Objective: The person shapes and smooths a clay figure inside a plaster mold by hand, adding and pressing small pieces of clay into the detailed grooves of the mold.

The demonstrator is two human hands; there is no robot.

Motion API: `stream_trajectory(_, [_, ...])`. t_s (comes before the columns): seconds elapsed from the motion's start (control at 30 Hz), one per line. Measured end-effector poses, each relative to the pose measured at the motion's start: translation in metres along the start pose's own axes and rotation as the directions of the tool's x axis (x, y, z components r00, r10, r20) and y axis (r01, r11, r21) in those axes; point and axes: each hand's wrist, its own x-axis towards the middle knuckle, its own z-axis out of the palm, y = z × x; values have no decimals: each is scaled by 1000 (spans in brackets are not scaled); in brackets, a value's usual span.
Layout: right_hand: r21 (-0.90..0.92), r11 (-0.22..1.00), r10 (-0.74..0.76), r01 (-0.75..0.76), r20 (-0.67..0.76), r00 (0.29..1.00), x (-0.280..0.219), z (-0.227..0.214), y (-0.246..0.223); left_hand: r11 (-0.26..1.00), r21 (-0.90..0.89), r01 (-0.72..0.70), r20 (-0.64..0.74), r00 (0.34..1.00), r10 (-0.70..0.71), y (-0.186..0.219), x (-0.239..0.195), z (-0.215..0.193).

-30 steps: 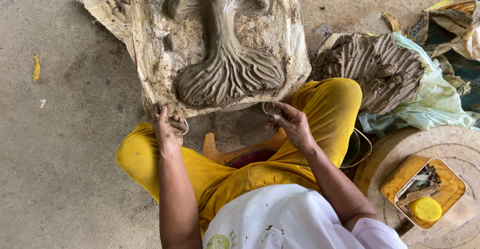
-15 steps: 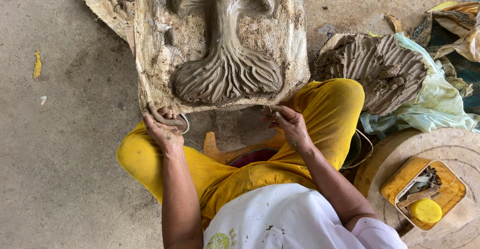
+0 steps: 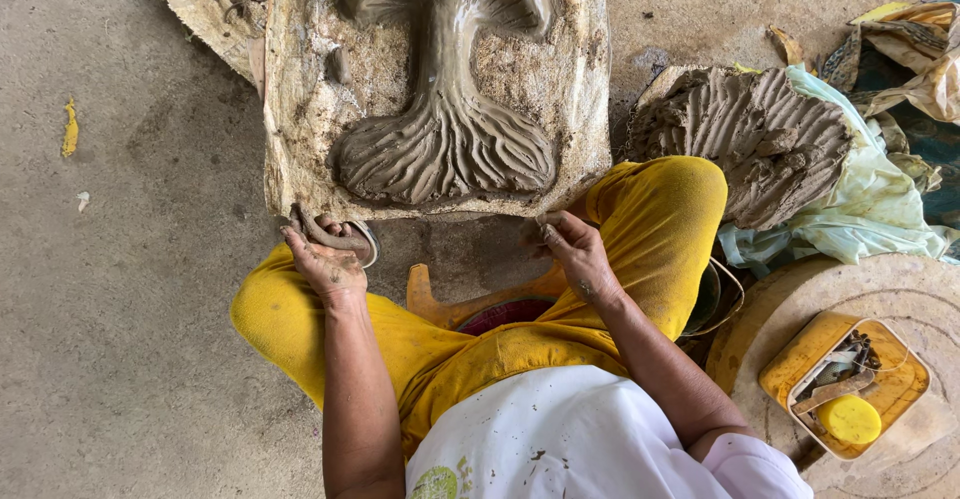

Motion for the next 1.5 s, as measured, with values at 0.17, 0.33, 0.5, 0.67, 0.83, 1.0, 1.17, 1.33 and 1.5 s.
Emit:
stream_trajectory(0.17, [62, 993, -108, 105, 51, 993, 5, 2, 19, 997, 66, -35, 38, 999, 32, -4, 5, -4])
stream_trajectory(0.33, [87, 993, -82, 80, 18, 996, -8, -4, 2, 995, -5, 96, 65, 993, -96, 0, 8, -14])
stream_trajectory(0.5, [117, 972, -198, 204, -67, 978, -33, -36, -43, 991, 12, 132, 23, 991, -133, 0, 21, -31])
stream_trajectory(0.67, [-170, 902, -422, 398, -548, 722, -88, -88, -99, 995, 68, 75, 168, 982, -86, -3, 20, -29])
stream_trajectory(0.83, [-660, 273, -871, 700, -479, -112, -113, -160, -134, 997, 76, 28, 176, 984, -41, 4, -3, 11])
stream_trajectory(1.0, [-942, 271, -871, -199, -328, 365, -65, -258, -79, 987, 154, 35, 320, 944, -84, 12, -27, 32])
stream_trajectory(1.17, [-842, 269, -367, -467, -538, 759, -76, -265, 117, 983, 108, 150, 475, 860, -184, 63, -33, 26])
stream_trajectory(1.33, [-903, 323, 294, -285, -190, 937, -45, -241, 199, 962, -119, 245, 529, 836, -147, 90, -20, 9])
stream_trajectory(1.5, [-355, 491, 635, -796, -479, 606, -32, -233, 203, 887, -268, 377, 580, 798, -165, 90, 4, -2])
